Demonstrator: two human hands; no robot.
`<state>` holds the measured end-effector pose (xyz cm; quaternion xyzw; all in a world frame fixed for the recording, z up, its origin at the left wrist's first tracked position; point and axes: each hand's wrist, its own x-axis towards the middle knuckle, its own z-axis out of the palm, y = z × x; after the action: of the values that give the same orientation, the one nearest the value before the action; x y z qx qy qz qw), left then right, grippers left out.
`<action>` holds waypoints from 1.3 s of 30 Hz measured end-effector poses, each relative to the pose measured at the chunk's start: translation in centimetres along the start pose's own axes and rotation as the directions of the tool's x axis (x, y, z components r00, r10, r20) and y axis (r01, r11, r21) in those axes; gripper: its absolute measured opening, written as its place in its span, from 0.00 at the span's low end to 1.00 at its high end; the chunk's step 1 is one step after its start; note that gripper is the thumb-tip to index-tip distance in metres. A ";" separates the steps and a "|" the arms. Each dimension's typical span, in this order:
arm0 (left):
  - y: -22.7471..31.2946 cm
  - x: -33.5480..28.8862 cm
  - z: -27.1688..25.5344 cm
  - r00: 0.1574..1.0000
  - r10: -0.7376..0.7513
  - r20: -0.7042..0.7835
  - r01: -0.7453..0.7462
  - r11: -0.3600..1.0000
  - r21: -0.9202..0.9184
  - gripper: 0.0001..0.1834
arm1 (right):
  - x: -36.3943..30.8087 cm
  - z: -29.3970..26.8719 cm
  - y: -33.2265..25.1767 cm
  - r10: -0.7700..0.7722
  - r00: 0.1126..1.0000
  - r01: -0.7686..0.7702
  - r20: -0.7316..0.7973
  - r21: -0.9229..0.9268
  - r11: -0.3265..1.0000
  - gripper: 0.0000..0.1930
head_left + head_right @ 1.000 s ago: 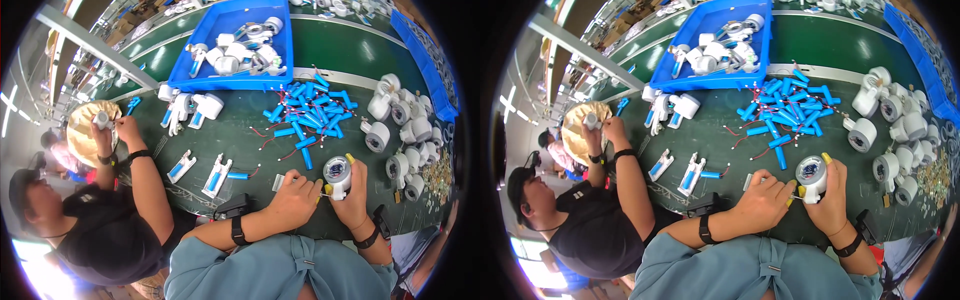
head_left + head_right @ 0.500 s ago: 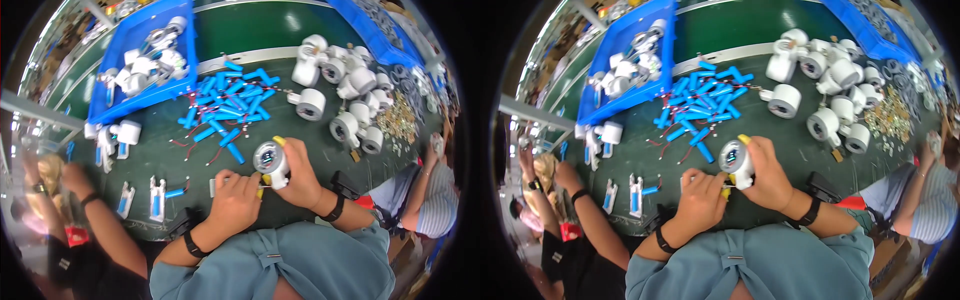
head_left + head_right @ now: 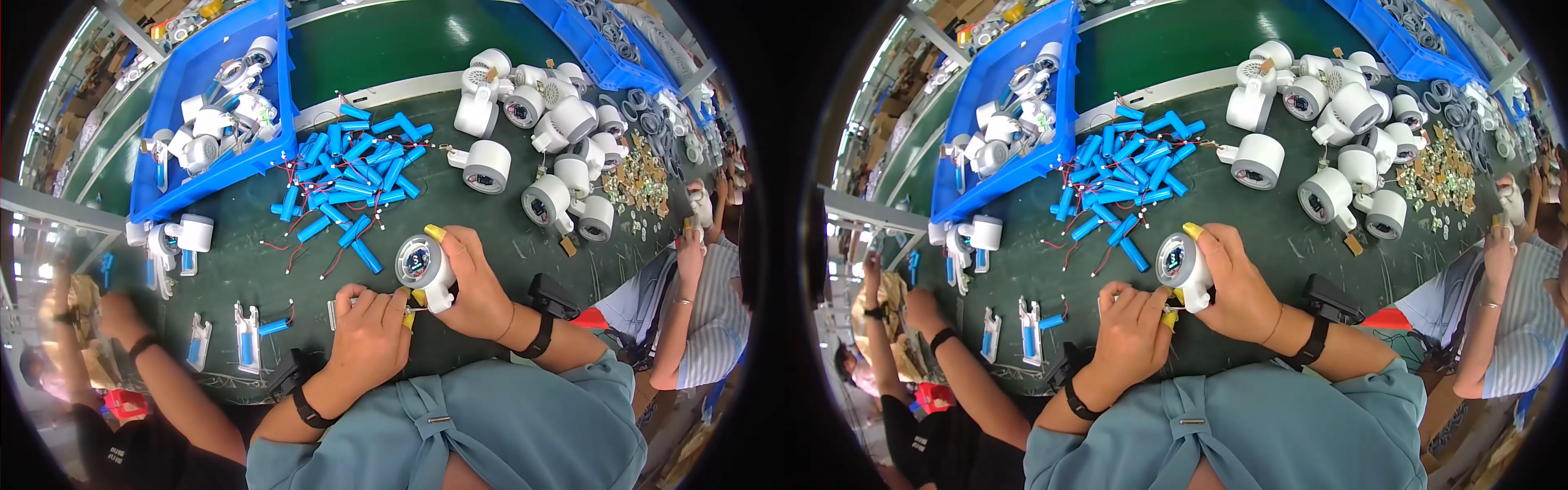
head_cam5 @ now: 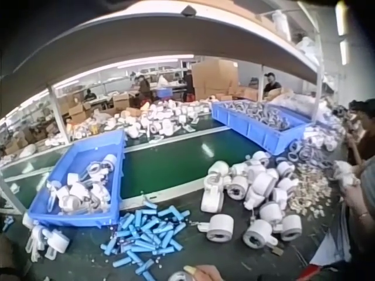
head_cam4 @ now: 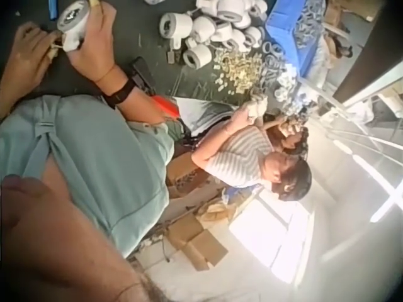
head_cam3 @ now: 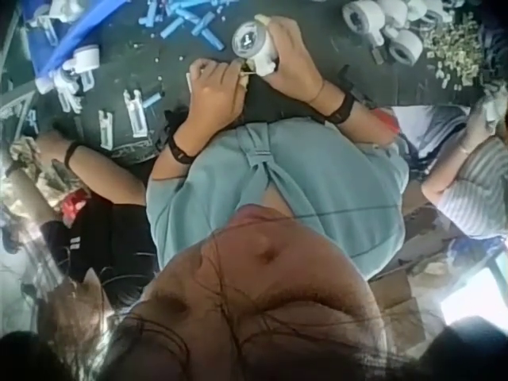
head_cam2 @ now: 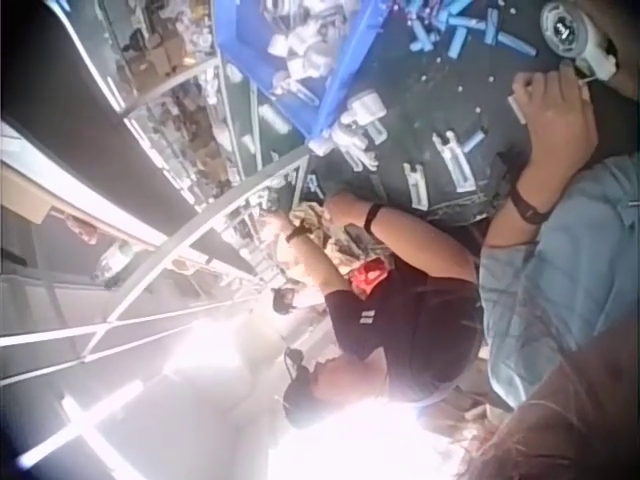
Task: The person assembles electronic devices by connecting a circuit board to a white housing, inserting a blue battery into a plastic base, and fitting the housing onto the base.
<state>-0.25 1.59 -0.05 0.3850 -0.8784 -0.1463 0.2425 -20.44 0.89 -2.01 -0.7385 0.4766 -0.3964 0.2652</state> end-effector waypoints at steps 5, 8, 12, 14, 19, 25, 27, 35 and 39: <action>0.1 0.0 -0.1 1.000 -0.001 0.001 0.001 1.000 0.003 0.22 | -0.1 0.0 0.0 0.003 1.000 -0.003 -0.002 0.004 1.000 0.45; 0.0 -0.1 0.0 1.000 -0.001 0.001 0.001 1.000 0.007 0.22 | 0.0 0.0 -0.1 -0.005 1.000 0.005 0.003 -0.005 1.000 0.44; 0.0 -0.1 0.0 1.000 0.000 0.003 0.000 1.000 -0.002 0.23 | 0.0 0.0 -0.1 -0.008 1.000 0.008 0.001 -0.014 1.000 0.44; 0.0 -0.1 0.0 1.000 0.001 0.003 -0.001 1.000 -0.008 0.23 | 0.0 0.1 0.0 -0.018 1.000 0.018 -0.008 -0.014 1.000 0.44; 0.0 -0.1 -0.1 1.000 -0.003 0.009 0.003 1.000 -0.022 0.23 | 0.0 0.0 -0.1 -0.003 1.000 0.003 0.002 -0.005 1.000 0.44; 0.0 -0.1 0.0 1.000 -0.007 0.013 0.008 1.000 -0.028 0.23 | 0.0 0.0 -0.1 -0.007 1.000 0.007 0.003 -0.008 1.000 0.44; 0.0 -0.1 -0.1 1.000 -0.007 0.013 0.008 1.000 -0.029 0.23 | 0.0 0.0 -0.1 -0.011 1.000 0.011 0.001 -0.010 1.000 0.44; -0.1 0.0 0.0 1.000 0.018 -0.020 -0.019 0.999 -0.051 0.22 | 0.1 0.0 -0.1 -0.024 1.000 0.024 -0.007 -0.007 1.000 0.44; 0.0 0.0 -0.2 1.000 0.002 -0.026 -0.003 0.999 -0.036 0.22 | 0.2 0.1 -0.2 -0.031 0.999 0.031 -0.008 -0.004 1.000 0.43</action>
<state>-0.16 1.61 0.09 0.3813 -0.8728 -0.1570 0.2610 -20.25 0.81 -1.90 -0.7446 0.4672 -0.4025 0.2557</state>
